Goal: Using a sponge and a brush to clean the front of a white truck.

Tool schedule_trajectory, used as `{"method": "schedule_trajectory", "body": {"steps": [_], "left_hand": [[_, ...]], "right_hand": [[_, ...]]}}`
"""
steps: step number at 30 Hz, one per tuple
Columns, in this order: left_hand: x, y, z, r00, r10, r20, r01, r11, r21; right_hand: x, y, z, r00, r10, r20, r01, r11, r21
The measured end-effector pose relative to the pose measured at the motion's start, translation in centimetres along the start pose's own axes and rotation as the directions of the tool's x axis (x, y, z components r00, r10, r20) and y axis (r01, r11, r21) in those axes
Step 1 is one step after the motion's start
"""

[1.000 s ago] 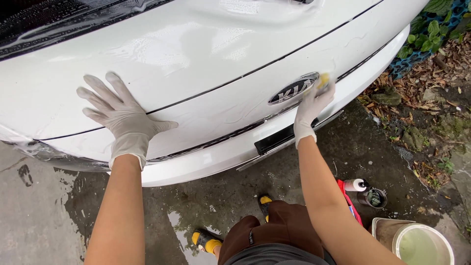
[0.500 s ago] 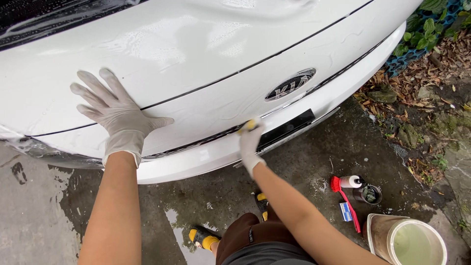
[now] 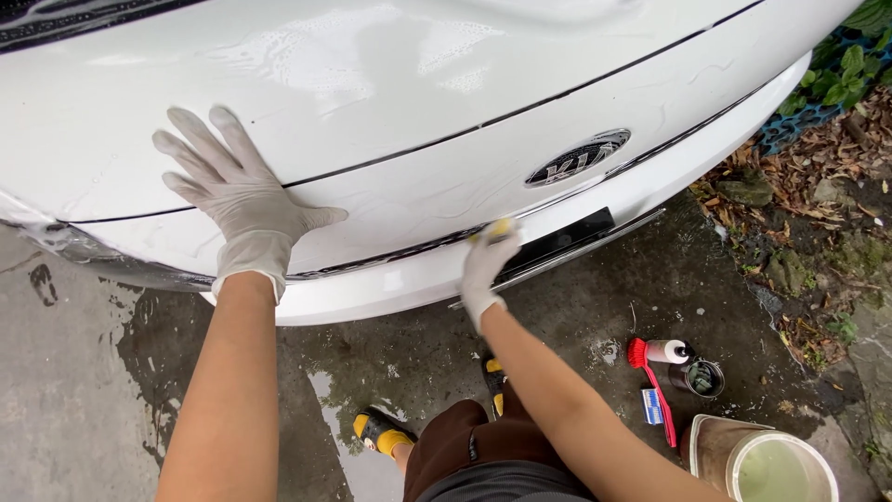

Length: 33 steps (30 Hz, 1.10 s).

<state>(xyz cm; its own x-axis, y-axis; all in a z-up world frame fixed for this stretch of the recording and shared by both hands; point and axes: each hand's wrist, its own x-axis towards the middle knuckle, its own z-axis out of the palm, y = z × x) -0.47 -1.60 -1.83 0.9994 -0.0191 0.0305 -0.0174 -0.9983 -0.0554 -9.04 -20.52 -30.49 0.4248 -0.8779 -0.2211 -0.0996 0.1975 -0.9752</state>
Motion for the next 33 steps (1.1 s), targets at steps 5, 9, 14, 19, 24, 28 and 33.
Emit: {"method": "schedule_trajectory", "body": {"steps": [5, 9, 14, 19, 24, 28, 33], "left_hand": [[-0.3, -0.1, -0.1, 1.000, 0.006, 0.005, -0.006, 1.000, 0.008], [-0.2, -0.1, -0.2, 1.000, 0.016, 0.015, -0.016, 0.999, 0.037], [-0.5, 0.0, -0.3, 1.000, 0.005, 0.006, -0.006, 0.998, 0.058], [-0.2, 0.0, -0.1, 1.000, 0.010, 0.019, -0.011, 0.998, 0.055], [-0.1, -0.5, 0.4, 0.999, 0.041, -0.010, -0.040, 0.997, 0.065], [-0.4, -0.8, 0.8, 0.998, 0.042, -0.038, -0.039, 0.995, 0.092], [-0.3, -0.5, 0.6, 0.999, 0.035, 0.007, -0.035, 0.990, 0.136]], "right_hand": [[-2.3, 3.6, 1.2, 0.977, 0.008, 0.214, -0.036, 0.992, 0.125], [3.3, -3.4, -2.6, 0.994, 0.100, -0.036, -0.092, 0.982, 0.162], [6.9, -3.9, -3.1, 0.989, 0.005, -0.147, 0.016, 0.990, 0.142], [-2.7, -1.5, 1.6, 0.984, 0.138, -0.113, -0.131, 0.989, 0.066], [-11.6, 3.0, 4.7, 0.886, 0.127, 0.445, -0.231, 0.955, 0.187], [-7.1, 1.5, 2.7, 0.901, 0.090, 0.425, -0.191, 0.960, 0.203], [1.8, -1.0, -1.7, 0.997, 0.066, -0.039, -0.047, 0.928, 0.369]]}}
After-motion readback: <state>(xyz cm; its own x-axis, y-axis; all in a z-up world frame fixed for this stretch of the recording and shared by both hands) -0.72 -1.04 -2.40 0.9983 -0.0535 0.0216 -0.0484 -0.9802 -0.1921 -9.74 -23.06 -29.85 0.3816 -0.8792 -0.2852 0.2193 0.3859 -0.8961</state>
